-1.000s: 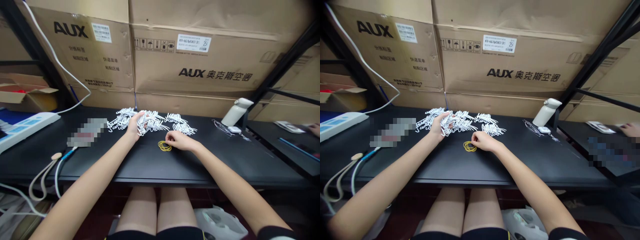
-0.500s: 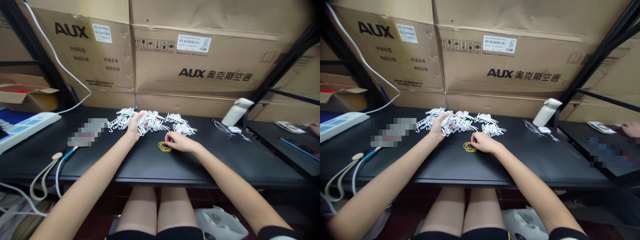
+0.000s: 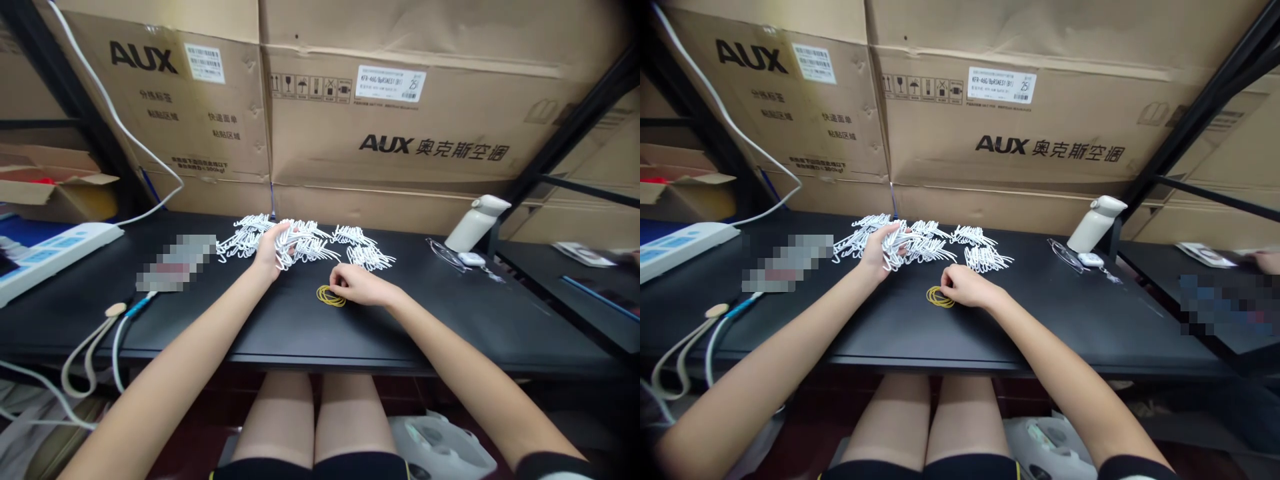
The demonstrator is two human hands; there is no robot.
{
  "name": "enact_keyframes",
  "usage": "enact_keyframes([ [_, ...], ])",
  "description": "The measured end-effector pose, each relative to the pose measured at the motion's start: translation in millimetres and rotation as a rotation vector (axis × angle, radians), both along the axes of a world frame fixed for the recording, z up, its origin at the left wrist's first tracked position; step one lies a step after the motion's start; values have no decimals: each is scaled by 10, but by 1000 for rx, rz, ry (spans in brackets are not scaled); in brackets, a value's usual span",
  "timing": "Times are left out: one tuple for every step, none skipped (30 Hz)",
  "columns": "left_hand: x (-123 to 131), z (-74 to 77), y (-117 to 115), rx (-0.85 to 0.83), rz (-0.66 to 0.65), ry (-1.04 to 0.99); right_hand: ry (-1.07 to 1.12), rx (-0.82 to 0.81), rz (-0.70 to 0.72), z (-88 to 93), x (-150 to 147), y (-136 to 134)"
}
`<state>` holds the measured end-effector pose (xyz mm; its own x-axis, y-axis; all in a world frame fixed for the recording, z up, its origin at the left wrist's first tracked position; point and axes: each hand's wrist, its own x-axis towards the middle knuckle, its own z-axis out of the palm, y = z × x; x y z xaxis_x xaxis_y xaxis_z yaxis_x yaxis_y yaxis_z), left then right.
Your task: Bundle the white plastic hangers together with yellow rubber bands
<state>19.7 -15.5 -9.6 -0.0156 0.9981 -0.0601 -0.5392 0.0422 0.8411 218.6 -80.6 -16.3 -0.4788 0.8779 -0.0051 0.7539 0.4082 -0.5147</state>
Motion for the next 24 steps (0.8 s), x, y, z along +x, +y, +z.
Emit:
enact_keyframes([
  [-1,-1,2,0,-5,3,25,-29,8,7,7,-5],
  [-2,0,4,-1,-11,3,59,-70,21,16,18,-7],
  [-2,2,4,0,-15,1,100,-121,38,25,30,-7],
  [-1,5,4,1,-18,-2,146,-171,54,33,41,-4],
  [1,8,3,2,-17,-6,190,-214,64,38,51,2],
  [2,11,1,0,-14,-9,231,-245,65,40,58,11],
  [4,14,-1,-2,-16,-11,266,-263,56,37,62,22],
  [5,16,-3,-3,-15,-12,296,-272,41,30,65,35],
  [6,18,-5,-6,-13,-10,319,-276,25,19,65,50],
  [6,18,-6,-9,-11,-7,335,-276,12,6,65,66],
  [6,17,-6,-11,-8,-3,343,-279,5,-8,65,81],
  [6,17,-6,-10,-7,0,347,-289,2,-20,65,94],
  [6,16,-6,-10,-8,3,346,-305,2,-28,67,104],
  [6,15,-5,-9,-10,3,337,-320,7,-31,68,110],
  [6,16,-5,-8,-13,4,321,-332,16,-31,71,112],
  [6,17,-6,-6,-13,2,300,-340,30,-27,72,110],
  [7,19,-7,-5,-14,2,274,-339,47,-21,74,105],
  [8,22,-9,-5,-15,1,246,-327,69,-16,74,99],
  [8,25,-11,-5,-15,1,219,-309,89,-11,74,91],
  [9,27,-13,-3,-17,-1,195,-288,104,-8,74,83],
  [9,29,-15,0,-22,-3,175,-268,114,-8,74,76],
  [8,29,-15,3,-27,-7,162,-248,118,-8,75,69],
  [7,29,-15,6,-32,-10,155,-231,117,-8,76,63],
  [6,26,-13,8,-36,-14,155,-220,113,-8,78,58],
])
